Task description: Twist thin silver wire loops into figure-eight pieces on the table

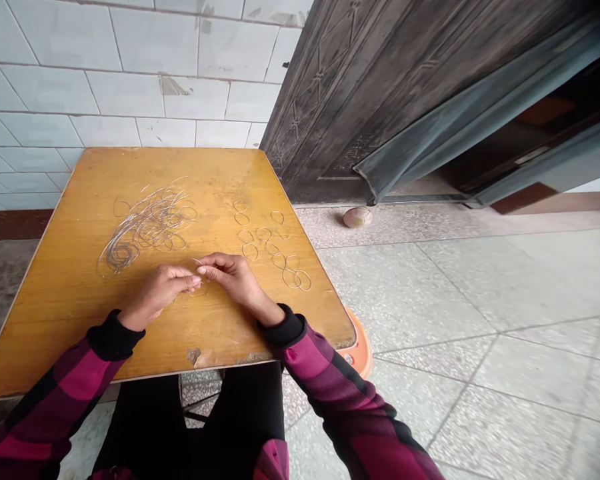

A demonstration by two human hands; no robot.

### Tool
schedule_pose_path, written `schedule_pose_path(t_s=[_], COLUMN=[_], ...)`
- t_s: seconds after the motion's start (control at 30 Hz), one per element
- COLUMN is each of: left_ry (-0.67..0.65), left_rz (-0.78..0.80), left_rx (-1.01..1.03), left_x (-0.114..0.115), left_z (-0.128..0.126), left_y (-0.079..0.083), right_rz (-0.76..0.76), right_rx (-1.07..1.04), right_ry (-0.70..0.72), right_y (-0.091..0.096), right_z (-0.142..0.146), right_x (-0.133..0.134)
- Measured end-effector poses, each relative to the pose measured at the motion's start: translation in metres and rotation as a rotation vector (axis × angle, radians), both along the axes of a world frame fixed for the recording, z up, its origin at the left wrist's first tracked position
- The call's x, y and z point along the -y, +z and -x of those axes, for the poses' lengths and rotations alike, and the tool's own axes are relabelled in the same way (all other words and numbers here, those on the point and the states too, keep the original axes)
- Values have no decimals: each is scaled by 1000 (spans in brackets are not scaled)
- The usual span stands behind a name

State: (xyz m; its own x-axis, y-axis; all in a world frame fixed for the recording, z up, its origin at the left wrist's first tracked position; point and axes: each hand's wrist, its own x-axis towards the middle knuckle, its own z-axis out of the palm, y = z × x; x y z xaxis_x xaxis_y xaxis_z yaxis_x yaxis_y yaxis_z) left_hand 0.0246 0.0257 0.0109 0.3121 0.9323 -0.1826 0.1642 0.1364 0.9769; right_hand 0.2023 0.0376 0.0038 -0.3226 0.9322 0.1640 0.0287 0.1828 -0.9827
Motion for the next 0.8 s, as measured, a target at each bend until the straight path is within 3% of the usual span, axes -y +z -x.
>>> schedule_pose_path(t_s=[0.13,0.5,0.63,0.8], left_ry=[-75,-111,22,188], left_rz=[-29,-64,20,140], left_rx=[17,-25,102,292], left_x=[1,3,1,-3], left_z=[-1,-4,-3,0], left_y=[-1,-3,-3,-1], right_rz=[135,325,265,268], right_rx=[-103,-207,-155,7], right_ry=[77,69,30,122], right_y=[1,-4,-1,1], right_z=[-1,0,-1,-2], right_x=[0,-4,-4,0])
